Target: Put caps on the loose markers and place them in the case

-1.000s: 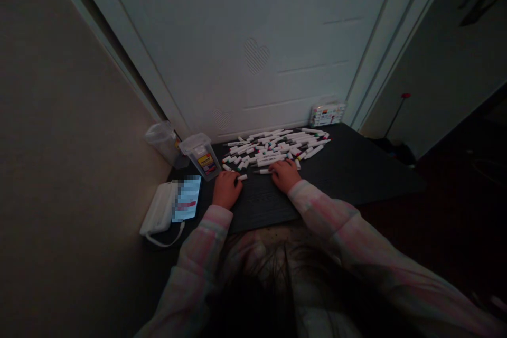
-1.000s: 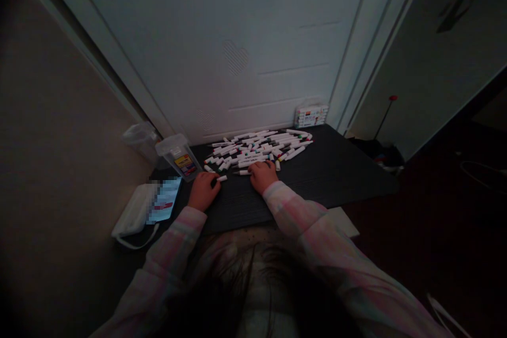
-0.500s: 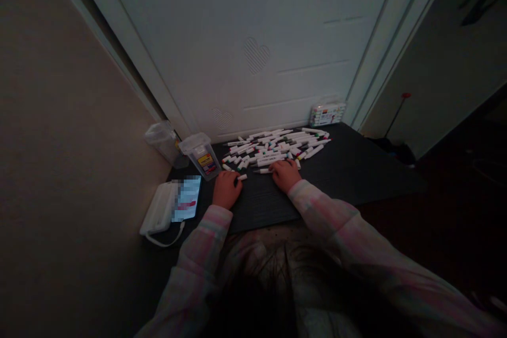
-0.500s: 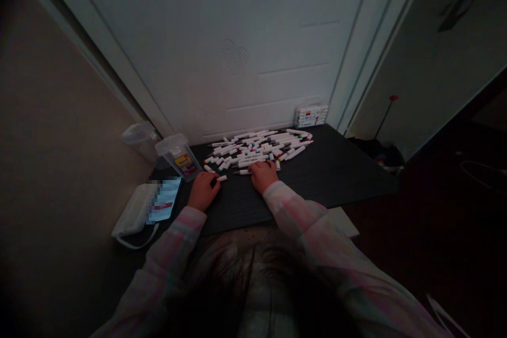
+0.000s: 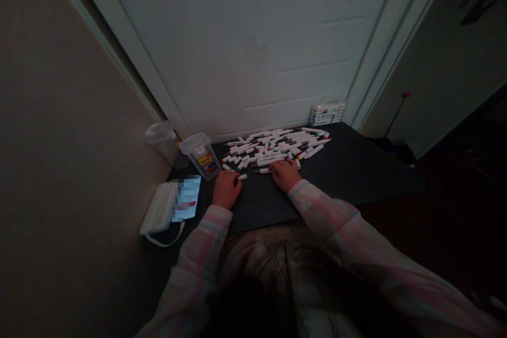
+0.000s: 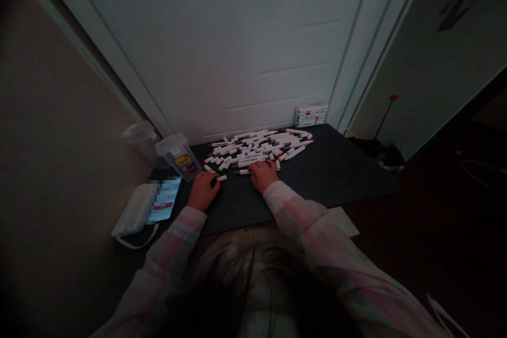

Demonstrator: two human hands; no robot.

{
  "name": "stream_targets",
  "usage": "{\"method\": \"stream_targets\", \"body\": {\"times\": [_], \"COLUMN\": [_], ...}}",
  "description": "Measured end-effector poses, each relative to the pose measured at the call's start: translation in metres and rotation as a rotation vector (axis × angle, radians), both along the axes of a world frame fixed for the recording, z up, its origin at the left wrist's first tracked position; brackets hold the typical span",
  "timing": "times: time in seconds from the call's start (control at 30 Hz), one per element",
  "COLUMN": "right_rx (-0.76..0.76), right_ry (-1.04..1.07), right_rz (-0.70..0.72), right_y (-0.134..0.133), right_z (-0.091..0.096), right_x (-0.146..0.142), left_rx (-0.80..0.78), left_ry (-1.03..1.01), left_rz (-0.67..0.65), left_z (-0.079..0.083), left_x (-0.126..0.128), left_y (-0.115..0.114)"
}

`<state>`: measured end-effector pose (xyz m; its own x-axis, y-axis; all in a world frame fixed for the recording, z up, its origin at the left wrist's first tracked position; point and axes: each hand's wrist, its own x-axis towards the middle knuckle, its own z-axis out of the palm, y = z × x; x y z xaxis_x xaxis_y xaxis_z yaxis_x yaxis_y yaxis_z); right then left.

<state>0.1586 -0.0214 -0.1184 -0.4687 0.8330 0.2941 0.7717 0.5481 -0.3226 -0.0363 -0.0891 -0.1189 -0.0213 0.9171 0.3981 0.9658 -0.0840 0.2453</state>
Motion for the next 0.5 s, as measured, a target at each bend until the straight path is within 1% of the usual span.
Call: {"method": "stream_targets", "body": {"times": [0.5], "right_rx": [-0.008], "right_ry": [-0.006], "right_rz": [0.001], "right_y": [0.0002], "right_z": [0.0003], "right_x": [-0.0001], "left_rx": [-0.001], "left_ry": [0.005], "left_rz": [-0.005], "left_z": [-0.0012], "left_x": [-0.0010], "left_y": [0.0008]}}
